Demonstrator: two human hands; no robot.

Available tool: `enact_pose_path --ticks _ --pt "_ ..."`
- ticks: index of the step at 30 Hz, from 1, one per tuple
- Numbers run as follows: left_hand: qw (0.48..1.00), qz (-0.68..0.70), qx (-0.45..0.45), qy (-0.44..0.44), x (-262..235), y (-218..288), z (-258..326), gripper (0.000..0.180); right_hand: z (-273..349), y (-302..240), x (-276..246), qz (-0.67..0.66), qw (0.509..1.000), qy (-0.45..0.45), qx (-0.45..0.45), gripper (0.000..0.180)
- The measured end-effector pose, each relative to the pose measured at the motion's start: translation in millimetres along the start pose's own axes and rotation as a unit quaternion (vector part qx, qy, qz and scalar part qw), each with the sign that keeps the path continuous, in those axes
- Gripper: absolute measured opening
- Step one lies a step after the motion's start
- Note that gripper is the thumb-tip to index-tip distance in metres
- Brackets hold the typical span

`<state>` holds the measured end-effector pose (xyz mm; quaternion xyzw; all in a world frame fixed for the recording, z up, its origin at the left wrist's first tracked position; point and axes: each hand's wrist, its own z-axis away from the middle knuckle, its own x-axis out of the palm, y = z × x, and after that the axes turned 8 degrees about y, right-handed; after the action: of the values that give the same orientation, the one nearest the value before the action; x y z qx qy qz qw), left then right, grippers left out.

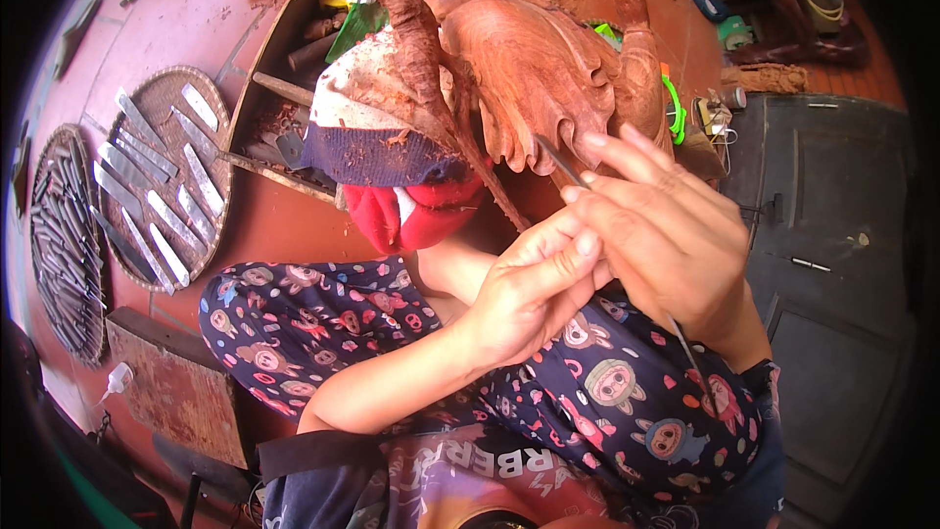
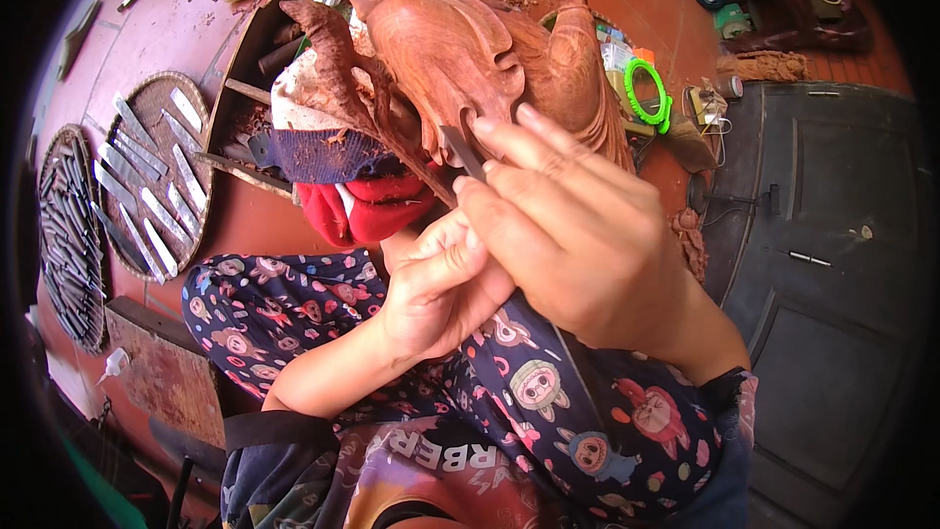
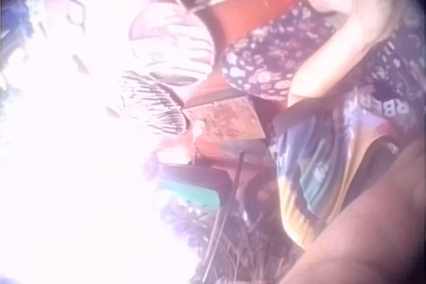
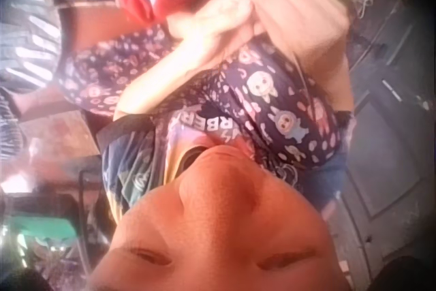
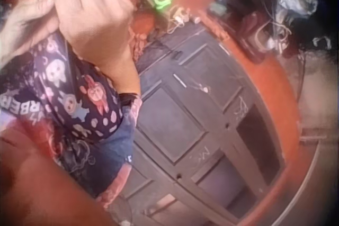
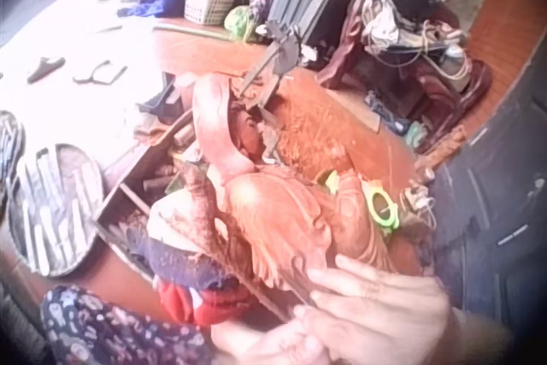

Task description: The person carves a wooden sculpture of a reclining figure using various carving knives. They switch between different tools to refine details on the figure's torso and limbs, occasionally pausing to select a new knife from a nearby tray.

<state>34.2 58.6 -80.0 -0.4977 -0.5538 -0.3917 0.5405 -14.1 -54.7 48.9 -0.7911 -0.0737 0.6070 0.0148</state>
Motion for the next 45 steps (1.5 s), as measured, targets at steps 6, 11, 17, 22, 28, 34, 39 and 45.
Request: enact_pose_path --ticks 6,11,17,22,28,34,39,45 --pt "0.997 -0.078 -0.002 0.003 11.9 -1.2 15.7 0.040 -7.3 2.2 -21.6 -0.068 0.997 -0.019 -0.006 0.020" --pt "0.891 -0.444 0.093 -0.029 29.7 5.7 8.3 0.041 -24.3 35.8 -50.0 -0.400 0.862 0.030 0.310 0.018" --pt "0.715 -0.623 0.314 -0.033 35.3 4.5 6.9 0.047 -61.6 82.4 -9.7 -0.577 0.790 -0.011 0.209 0.013" --pt "0.557 -0.726 0.404 -0.013 52.5 1.5 -9.9 0.051 -82.5 94.4 9.0 -0.503 0.845 -0.072 0.167 0.013" --pt "0.525 -0.711 0.457 0.098 56.6 -7.0 -47.7 0.067 -91.6 81.9 8.4 -0.414 0.869 -0.129 0.237 0.012" --pt "0.589 -0.653 0.464 0.103 51.0 -10.3 -53.9 0.068 -97.5 89.2 10.8 -0.422 0.871 -0.165 0.192 0.011" --pt "0.591 -0.633 0.482 0.132 44.7 -8.1 -54.9 0.068 -98.4 93.2 17.4 -0.411 0.878 -0.179 0.168 0.013" --pt "0.592 -0.627 0.491 0.124 41.7 -3.1 -56.2 0.069 -104.7 99.3 19.6 -0.393 0.883 -0.188 0.176 0.015"
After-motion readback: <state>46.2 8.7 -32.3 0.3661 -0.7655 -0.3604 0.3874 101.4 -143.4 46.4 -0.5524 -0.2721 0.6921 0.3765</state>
